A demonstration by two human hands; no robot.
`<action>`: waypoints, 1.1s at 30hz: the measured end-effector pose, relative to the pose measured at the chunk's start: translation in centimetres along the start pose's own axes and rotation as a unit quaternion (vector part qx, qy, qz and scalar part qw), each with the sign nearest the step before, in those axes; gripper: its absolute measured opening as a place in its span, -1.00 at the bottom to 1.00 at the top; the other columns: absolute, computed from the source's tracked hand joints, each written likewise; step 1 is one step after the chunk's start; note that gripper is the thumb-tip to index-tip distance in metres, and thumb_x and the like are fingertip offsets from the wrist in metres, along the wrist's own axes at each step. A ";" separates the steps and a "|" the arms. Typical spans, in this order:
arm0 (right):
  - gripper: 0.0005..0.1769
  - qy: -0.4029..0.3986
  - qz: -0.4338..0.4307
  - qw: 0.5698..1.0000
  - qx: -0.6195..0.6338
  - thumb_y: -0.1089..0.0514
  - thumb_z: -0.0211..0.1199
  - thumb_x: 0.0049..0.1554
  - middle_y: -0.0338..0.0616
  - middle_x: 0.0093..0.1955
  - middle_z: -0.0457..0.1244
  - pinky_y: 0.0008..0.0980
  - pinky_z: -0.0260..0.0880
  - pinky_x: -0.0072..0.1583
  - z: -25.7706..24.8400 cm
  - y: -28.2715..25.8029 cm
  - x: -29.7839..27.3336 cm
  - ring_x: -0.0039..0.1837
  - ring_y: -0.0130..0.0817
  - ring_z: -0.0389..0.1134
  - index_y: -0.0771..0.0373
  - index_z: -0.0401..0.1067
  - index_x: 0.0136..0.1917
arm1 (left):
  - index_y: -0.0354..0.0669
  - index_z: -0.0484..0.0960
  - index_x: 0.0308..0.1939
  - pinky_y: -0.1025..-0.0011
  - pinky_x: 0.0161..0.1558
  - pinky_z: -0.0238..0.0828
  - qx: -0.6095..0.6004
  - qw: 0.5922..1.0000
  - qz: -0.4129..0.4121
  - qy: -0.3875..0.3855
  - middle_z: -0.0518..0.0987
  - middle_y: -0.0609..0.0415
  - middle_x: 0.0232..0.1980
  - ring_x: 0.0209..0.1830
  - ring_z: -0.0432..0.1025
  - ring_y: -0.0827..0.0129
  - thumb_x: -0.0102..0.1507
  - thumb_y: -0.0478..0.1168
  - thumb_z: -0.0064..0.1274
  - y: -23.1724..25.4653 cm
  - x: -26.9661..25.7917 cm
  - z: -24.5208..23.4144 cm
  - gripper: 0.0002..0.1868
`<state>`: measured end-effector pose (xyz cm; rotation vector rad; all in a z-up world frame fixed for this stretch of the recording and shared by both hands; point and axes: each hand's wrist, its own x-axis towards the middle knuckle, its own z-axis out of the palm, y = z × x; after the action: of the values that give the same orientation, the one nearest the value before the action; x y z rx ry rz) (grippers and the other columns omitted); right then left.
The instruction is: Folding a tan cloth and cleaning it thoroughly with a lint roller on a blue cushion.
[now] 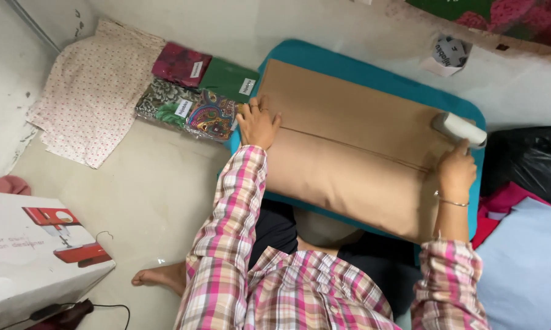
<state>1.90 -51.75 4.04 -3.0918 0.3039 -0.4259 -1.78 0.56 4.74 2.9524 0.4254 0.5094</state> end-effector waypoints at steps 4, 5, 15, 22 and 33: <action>-0.42 0.017 -0.018 0.999 0.027 0.17 0.03 0.34 0.43 0.09 0.28 0.35 0.35 -0.14 -8.1 -3.0 -10.7 -0.07 0.51 0.37 0.35 0.13 0.58 | 0.01 0.37 0.39 0.08 -0.07 0.23 0.009 1.000 0.009 0.007 0.39 -0.03 0.19 0.02 0.28 0.06 0.33 0.25 -0.08 0.4 0.4 0.1 -0.34; -0.36 -0.023 0.001 0.999 0.027 0.15 0.02 0.35 0.47 -0.01 0.27 0.39 0.29 -0.14 -10.2 -3.9 -14.1 -0.11 0.55 0.34 0.29 0.03 0.64 | 0.01 0.38 0.39 0.09 -0.08 0.23 0.016 1.000 0.009 0.008 0.39 -0.04 0.17 0.00 0.28 0.06 0.33 0.25 -0.07 0.1 -0.1 0.3 -0.34; -0.27 -0.078 -0.080 0.993 -0.035 -0.12 -0.01 0.33 -0.03 0.15 0.29 0.25 0.41 -0.16 -11.4 7.9 -25.5 -0.07 0.28 0.44 -0.24 0.03 0.74 | -0.02 0.35 0.40 -0.11 0.17 0.19 -0.176 0.976 -0.121 -0.043 0.34 -0.13 0.31 0.27 0.25 -0.05 0.23 0.18 0.11 -5.1 -8.9 -1.7 -0.27; -0.32 -0.156 -0.310 0.938 0.025 -0.05 0.01 0.29 -0.39 0.21 0.26 -0.07 0.50 -0.05 -11.8 -1.7 -18.9 0.14 -0.11 0.43 -0.48 0.03 0.63 | -0.10 0.23 0.23 0.00 0.08 0.37 -0.414 0.882 -0.213 -0.075 0.38 -0.16 0.29 0.23 0.37 -0.03 0.29 0.20 0.10 -8.8 -16.0 1.9 -0.34; -0.45 -0.163 -0.494 0.842 0.141 0.02 -0.01 0.33 -0.06 0.08 0.27 0.22 0.49 0.00 -14.6 -31.3 -14.0 0.02 0.23 0.43 -0.34 0.13 0.56 | -0.26 0.46 0.13 0.58 -0.56 0.48 -0.593 0.762 -0.250 -0.075 0.68 -0.04 -0.19 -0.62 0.54 0.46 0.33 -0.10 0.13 -10.4 -17.4 2.3 -0.61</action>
<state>-9.27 -18.06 15.37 -2.6768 -1.2648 0.0920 -19.35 5.25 -4.49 1.5414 0.5535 0.2790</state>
